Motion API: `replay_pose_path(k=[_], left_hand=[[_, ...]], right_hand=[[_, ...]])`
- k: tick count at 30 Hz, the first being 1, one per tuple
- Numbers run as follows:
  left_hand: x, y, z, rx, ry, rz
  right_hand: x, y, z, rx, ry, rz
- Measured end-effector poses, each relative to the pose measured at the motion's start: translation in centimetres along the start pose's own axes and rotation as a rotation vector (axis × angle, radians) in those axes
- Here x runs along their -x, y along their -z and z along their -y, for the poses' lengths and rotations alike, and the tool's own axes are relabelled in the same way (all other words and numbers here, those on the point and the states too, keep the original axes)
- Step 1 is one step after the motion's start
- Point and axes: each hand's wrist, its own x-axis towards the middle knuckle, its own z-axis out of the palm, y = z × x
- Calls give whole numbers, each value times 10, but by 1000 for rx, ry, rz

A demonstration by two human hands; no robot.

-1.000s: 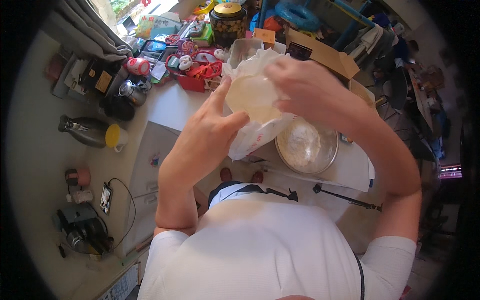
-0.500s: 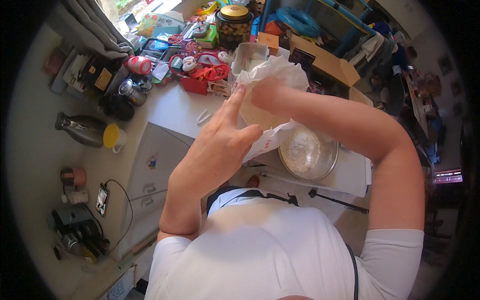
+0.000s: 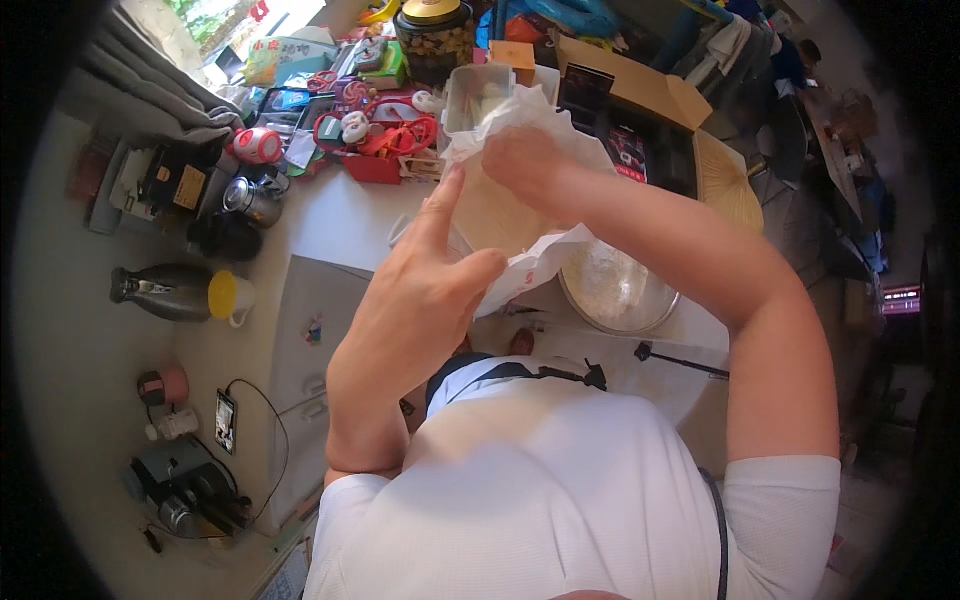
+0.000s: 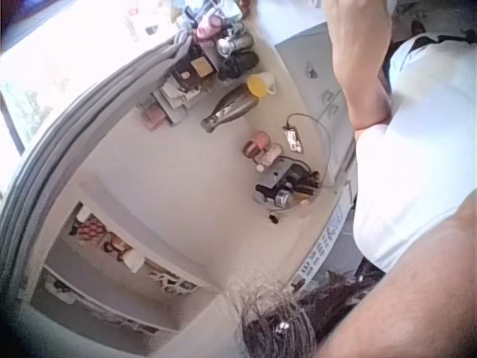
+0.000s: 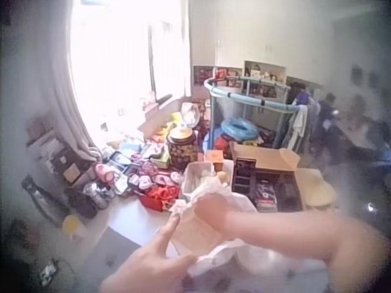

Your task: The person retrieves a plastic bag of white powder from a cabinet, opens it, and repeatedly scoops the powder with a small cup into a metal bowl. The person also briefly opens a white container and removes a small white item before returning to the powder transfer.

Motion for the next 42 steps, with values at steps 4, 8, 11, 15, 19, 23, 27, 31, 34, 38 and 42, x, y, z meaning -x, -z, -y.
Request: replay_pose_path(k=[4,8,11,15,19,23,27,31,34,38,42], left_hand=[[1,-1,0,2,-19,8],[3,1,2,1,-2,23],[3,3,0,-1,3,31],[4,3,0,10,5,19],[5,2,0,8,5,5],[5,1,0,-4,9,9],[3,0,-2,-10,7,16],[1,0,-1,-12,6,0],[-4,0,-3,-6,1,-1],[-5,1,-4,-14,20,-5],[-6,-1,-6,-39,32,-7]], right_hand=[[3,-26,-9,17,139,-274],[-27,-5,9,-60,-118,187],[-27,-1,3,-53,-27,187],[-30,13,4,-115,37,321],[-20,7,-2,-279,114,247],[-26,4,0,-393,80,404],[-14,-14,-2,-444,160,239],[-10,9,12,-542,89,206],[-10,13,16,-635,40,248],[-8,32,22,-862,-3,302],[-6,53,21,-983,-144,413]])
